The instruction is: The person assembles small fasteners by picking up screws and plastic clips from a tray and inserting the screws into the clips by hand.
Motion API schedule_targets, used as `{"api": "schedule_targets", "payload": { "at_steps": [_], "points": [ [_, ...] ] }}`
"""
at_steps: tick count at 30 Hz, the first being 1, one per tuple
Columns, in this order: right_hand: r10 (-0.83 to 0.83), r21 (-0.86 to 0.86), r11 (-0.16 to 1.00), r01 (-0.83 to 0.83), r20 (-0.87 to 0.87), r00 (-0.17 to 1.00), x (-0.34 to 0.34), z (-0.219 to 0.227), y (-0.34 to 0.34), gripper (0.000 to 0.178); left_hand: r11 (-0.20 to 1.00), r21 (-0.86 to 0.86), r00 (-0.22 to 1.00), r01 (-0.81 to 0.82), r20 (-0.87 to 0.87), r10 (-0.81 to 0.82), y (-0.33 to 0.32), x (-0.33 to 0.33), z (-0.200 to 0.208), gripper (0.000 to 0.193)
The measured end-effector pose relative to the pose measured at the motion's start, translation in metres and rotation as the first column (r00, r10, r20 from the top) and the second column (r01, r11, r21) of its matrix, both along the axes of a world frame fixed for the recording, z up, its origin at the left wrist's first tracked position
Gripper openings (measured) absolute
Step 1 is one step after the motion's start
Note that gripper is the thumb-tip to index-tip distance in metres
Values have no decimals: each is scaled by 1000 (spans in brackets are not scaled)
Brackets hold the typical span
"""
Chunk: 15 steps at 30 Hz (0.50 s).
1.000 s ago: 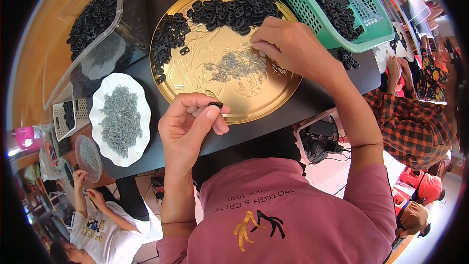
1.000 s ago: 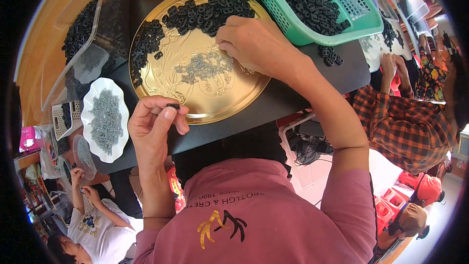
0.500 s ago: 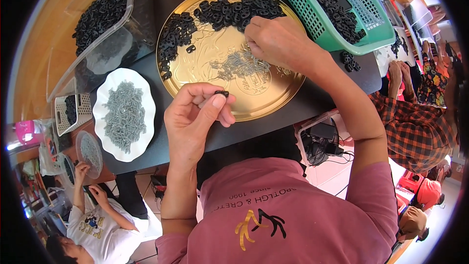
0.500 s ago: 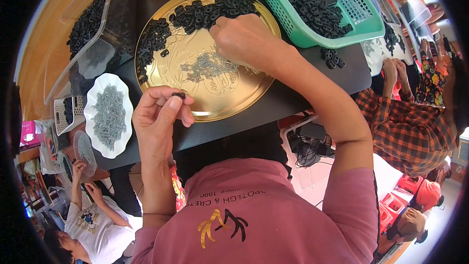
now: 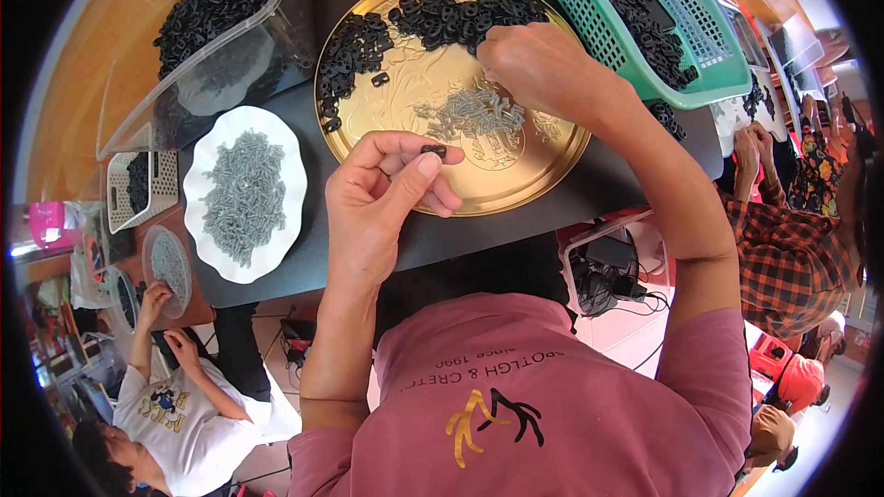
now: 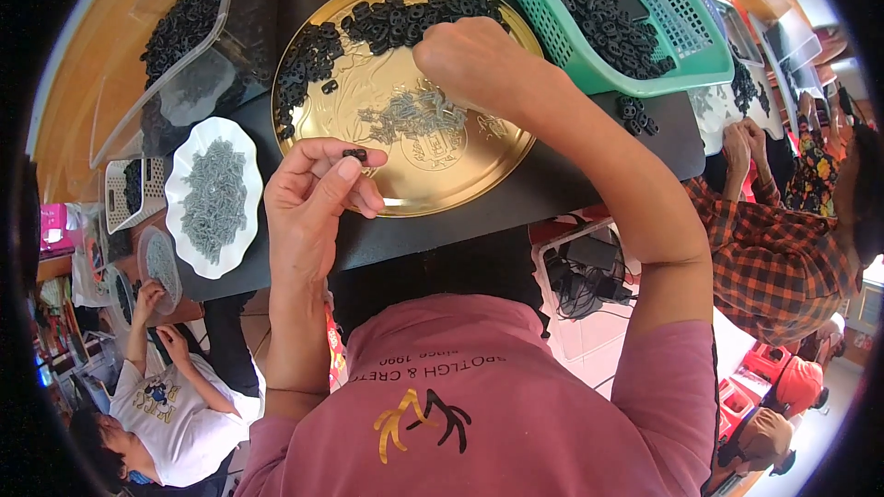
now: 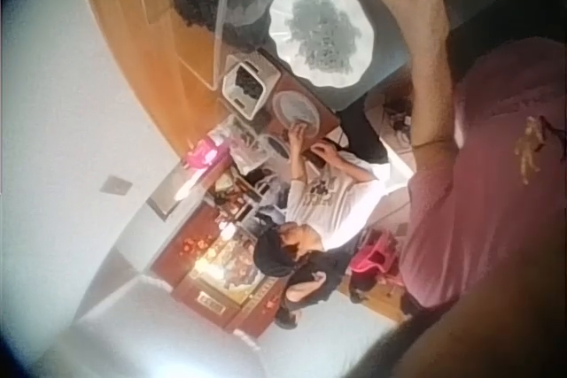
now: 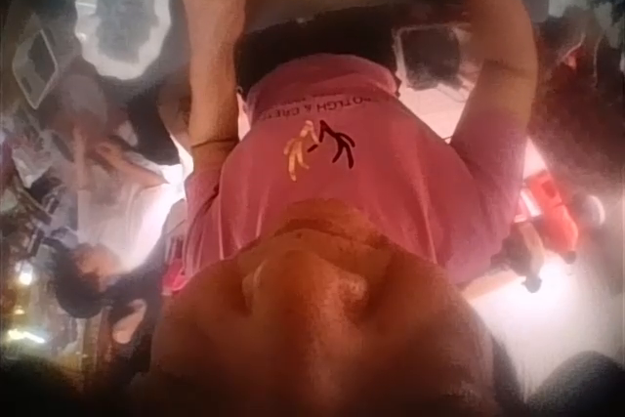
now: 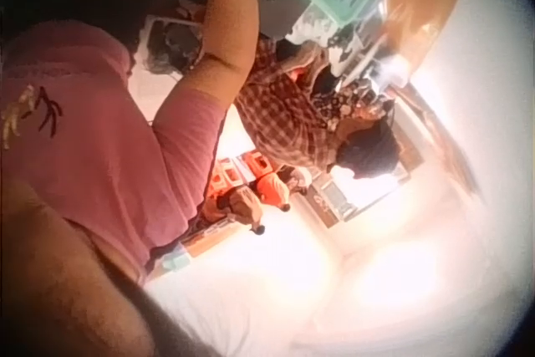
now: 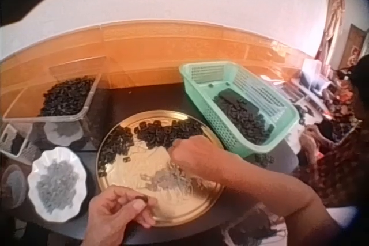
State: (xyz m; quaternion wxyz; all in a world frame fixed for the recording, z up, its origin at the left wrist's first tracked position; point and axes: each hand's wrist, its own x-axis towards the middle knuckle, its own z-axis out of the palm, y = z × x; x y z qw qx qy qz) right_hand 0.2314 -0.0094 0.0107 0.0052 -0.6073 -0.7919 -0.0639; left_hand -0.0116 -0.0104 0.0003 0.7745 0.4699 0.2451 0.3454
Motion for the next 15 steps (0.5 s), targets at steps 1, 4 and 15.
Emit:
{"api": "schedule_targets", "payload": {
  "at_steps": [1, 4, 15],
  "points": [
    [-10, -45, 999, 11, 6, 1000, 0, 1, 1, 10, 1000, -13, 1000, -6, 2, 6, 0, 0, 0, 12],
    [-103, -94, 991, 95, -91, 990, -4, 4, 2, 10, 999, -24, 1000, -20, 8, 21, 2, 0, -2, 12],
    [-192, -173, 980, 96, -951, 243, -41, 18, -41, 13, 996, -68, 998, -58, 11, 59, 4, 3, -1, 16]
  ]
}}
